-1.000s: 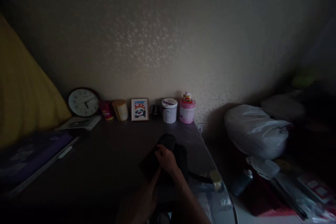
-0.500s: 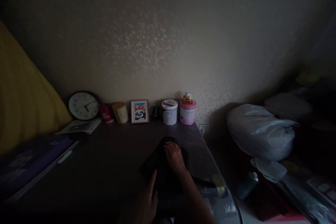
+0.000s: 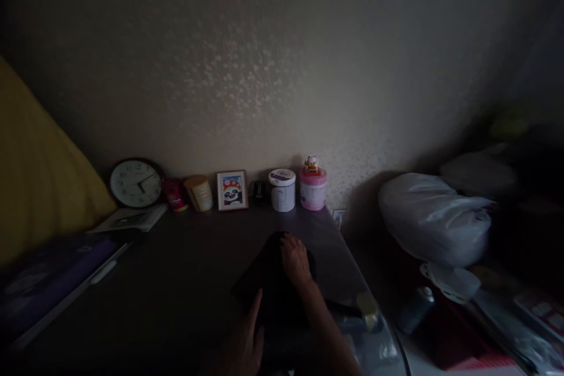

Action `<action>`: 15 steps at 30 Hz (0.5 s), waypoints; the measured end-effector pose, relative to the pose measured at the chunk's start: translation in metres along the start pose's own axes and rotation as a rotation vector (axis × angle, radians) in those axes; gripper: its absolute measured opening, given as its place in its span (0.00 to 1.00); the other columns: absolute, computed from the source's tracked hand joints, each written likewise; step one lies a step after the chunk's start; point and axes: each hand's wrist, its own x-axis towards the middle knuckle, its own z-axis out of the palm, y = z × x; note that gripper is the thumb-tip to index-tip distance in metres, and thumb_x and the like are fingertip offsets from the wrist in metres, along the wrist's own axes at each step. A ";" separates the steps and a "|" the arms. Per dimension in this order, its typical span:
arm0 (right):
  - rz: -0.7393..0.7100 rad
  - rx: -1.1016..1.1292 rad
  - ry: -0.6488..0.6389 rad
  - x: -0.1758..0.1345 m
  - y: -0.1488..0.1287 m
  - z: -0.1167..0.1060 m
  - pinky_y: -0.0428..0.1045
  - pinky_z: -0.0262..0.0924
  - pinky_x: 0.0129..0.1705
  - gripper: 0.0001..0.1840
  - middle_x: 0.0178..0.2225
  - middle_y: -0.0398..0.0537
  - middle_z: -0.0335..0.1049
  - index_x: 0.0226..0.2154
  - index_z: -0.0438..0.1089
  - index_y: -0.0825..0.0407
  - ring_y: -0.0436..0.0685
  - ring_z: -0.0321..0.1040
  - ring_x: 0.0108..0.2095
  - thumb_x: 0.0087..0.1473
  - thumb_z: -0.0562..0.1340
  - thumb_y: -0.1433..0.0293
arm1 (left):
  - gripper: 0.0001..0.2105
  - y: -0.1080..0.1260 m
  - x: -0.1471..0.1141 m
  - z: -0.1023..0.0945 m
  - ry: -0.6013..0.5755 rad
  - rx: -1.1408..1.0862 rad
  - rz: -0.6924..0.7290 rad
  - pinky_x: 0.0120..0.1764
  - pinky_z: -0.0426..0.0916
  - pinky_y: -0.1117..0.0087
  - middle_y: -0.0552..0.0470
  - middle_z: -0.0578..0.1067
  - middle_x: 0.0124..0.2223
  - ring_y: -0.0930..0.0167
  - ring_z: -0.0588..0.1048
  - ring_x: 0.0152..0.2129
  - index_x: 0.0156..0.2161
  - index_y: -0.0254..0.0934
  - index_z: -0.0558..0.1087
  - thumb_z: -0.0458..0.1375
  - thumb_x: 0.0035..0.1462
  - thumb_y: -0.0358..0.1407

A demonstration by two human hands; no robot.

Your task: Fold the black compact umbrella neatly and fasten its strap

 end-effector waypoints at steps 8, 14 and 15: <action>0.514 0.060 0.026 -0.041 0.059 -0.030 0.50 0.61 0.43 0.17 0.40 0.55 0.71 0.41 0.68 0.57 0.57 0.68 0.40 0.53 0.49 0.69 | 0.26 -0.004 -0.002 0.006 0.093 -0.013 0.077 0.51 0.60 0.71 0.53 0.53 0.61 0.71 0.63 0.53 0.60 0.43 0.39 0.40 0.58 0.29; 0.331 0.062 0.018 -0.060 0.047 -0.038 0.51 0.59 0.45 0.16 0.40 0.51 0.71 0.40 0.69 0.53 0.56 0.66 0.41 0.53 0.50 0.70 | 0.28 -0.003 -0.003 0.003 0.083 -0.009 0.036 0.52 0.58 0.66 0.50 0.63 0.56 0.67 0.63 0.52 0.61 0.43 0.40 0.44 0.57 0.31; 0.262 0.056 0.019 -0.058 0.041 -0.038 0.52 0.59 0.46 0.15 0.41 0.51 0.71 0.41 0.68 0.53 0.56 0.66 0.42 0.53 0.50 0.71 | 0.27 -0.003 -0.003 0.001 0.072 -0.012 0.019 0.52 0.58 0.66 0.50 0.63 0.57 0.67 0.64 0.52 0.61 0.43 0.40 0.43 0.58 0.32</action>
